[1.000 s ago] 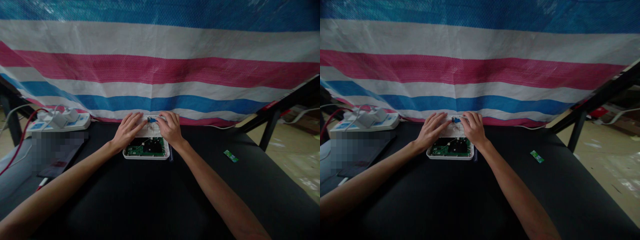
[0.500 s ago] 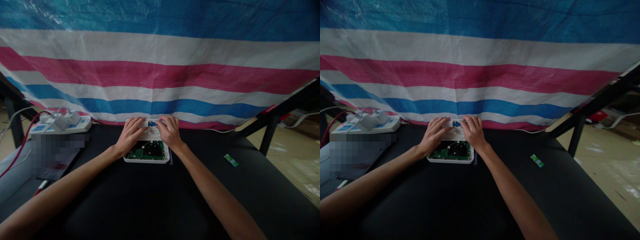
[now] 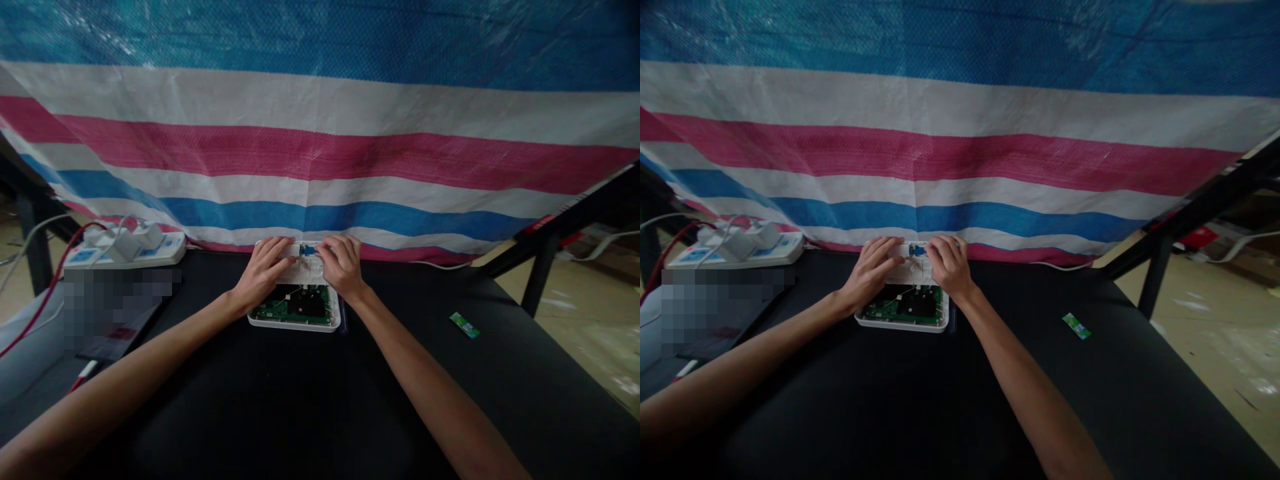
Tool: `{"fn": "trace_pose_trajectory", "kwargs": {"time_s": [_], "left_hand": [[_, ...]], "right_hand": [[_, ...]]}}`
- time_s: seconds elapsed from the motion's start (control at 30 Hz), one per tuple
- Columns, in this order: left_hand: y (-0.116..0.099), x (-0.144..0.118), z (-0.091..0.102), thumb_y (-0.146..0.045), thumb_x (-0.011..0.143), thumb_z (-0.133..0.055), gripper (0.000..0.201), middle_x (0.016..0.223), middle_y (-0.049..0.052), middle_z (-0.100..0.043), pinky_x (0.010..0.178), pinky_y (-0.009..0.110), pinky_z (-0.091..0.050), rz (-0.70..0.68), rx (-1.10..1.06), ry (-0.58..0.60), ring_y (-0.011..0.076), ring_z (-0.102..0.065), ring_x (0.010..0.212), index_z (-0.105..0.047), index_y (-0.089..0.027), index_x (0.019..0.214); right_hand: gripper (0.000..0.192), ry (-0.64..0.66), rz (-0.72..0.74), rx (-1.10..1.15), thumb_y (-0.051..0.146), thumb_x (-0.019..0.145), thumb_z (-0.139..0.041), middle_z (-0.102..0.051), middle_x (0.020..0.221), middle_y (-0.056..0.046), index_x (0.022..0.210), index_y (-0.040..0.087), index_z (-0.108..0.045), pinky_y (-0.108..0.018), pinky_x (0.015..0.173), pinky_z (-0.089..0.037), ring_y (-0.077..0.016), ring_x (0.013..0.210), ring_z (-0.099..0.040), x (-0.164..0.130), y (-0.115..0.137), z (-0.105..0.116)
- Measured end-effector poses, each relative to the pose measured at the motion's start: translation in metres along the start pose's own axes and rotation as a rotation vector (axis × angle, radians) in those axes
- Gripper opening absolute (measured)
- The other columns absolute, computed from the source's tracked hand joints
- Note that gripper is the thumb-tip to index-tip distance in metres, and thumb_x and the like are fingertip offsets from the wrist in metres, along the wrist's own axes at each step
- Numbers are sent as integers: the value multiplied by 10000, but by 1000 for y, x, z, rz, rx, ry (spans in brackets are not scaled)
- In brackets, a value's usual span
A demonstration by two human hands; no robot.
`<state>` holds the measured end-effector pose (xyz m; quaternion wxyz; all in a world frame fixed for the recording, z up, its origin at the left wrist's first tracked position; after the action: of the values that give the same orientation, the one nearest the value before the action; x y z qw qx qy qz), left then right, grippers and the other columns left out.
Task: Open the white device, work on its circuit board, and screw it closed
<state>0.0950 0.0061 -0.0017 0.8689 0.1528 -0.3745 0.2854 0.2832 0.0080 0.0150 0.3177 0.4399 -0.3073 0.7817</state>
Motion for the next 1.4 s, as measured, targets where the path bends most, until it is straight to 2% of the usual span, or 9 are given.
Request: {"fn": "trace_pose_trajectory", "kwargs": {"time_s": [0.3, 0.57, 0.8, 0.97, 1.07, 1.2, 1.4], "left_hand": [[-2, -1, 1, 77, 776, -408, 458, 1452, 155, -491, 1087, 522, -392, -27, 6, 9, 283, -422, 1362, -615, -166, 1105], [2, -2, -3, 53, 783, -419, 463, 1470, 113, -485, 1093, 528, -399, 1, 10, 32, 267, -419, 1370, -611, -199, 1120], [2, -3, -2, 72, 766, -431, 424, 1483, 136, -457, 1103, 528, -380, -10, -5, 47, 285, -411, 1371, -614, -182, 1051], [2, -2, -1, 71, 743, -433, 432, 1478, 115, -470, 1112, 535, -372, 4, -10, 47, 282, -412, 1372, -620, -191, 1032], [1, -2, 0, 61, 770, -429, 415, 1470, 108, -479, 1107, 534, -377, 8, -1, 46, 274, -415, 1367, -617, -198, 1033], [1, -2, 0, 52, 822, -422, 356, 1468, 107, -476, 1101, 513, -385, -4, 11, 29, 263, -422, 1355, -614, -193, 994], [2, -2, -1, 56, 807, -424, 351, 1454, 117, -483, 1094, 527, -387, -11, -6, 32, 272, -422, 1350, -599, -191, 985]], "right_hand": [[207, -35, -1, 41, 119, 944, -499, -661, 897, -87, 846, 178, -672, -397, 877, -420, -216, 940, -590, 0, -1, 2], [181, -32, -52, 129, 109, 919, -532, -666, 931, -89, 875, 188, -689, -443, 924, -409, -231, 977, -579, -5, -5, -4], [180, -32, -25, 133, 85, 907, -537, -657, 916, -80, 868, 185, -681, -440, 955, -391, -220, 956, -584, -3, -6, -4], [195, -67, -45, 123, 96, 915, -524, -655, 885, -70, 844, 191, -678, -438, 940, -417, -212, 921, -587, -2, -4, -2], [205, -29, -73, 101, 130, 932, -511, -653, 880, -64, 829, 202, -674, -434, 928, -423, -211, 921, -582, -2, -4, -2], [197, -20, -28, 108, 119, 929, -513, -654, 884, -65, 827, 192, -665, -426, 943, -408, -201, 921, -572, -1, -5, -2], [204, -44, -26, 56, 126, 938, -509, -645, 877, -59, 815, 195, -656, -420, 924, -423, -199, 910, -578, -2, -5, -2]]}}
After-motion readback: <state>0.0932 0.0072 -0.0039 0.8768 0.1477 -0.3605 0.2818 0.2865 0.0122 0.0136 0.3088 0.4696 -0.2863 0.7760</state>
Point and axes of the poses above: each hand's wrist, its own x-axis towards the middle knuckle, its own z-axis out of the back of the hand, y = z × x, the point moved 4 cm from there along x, towards the middle knuckle
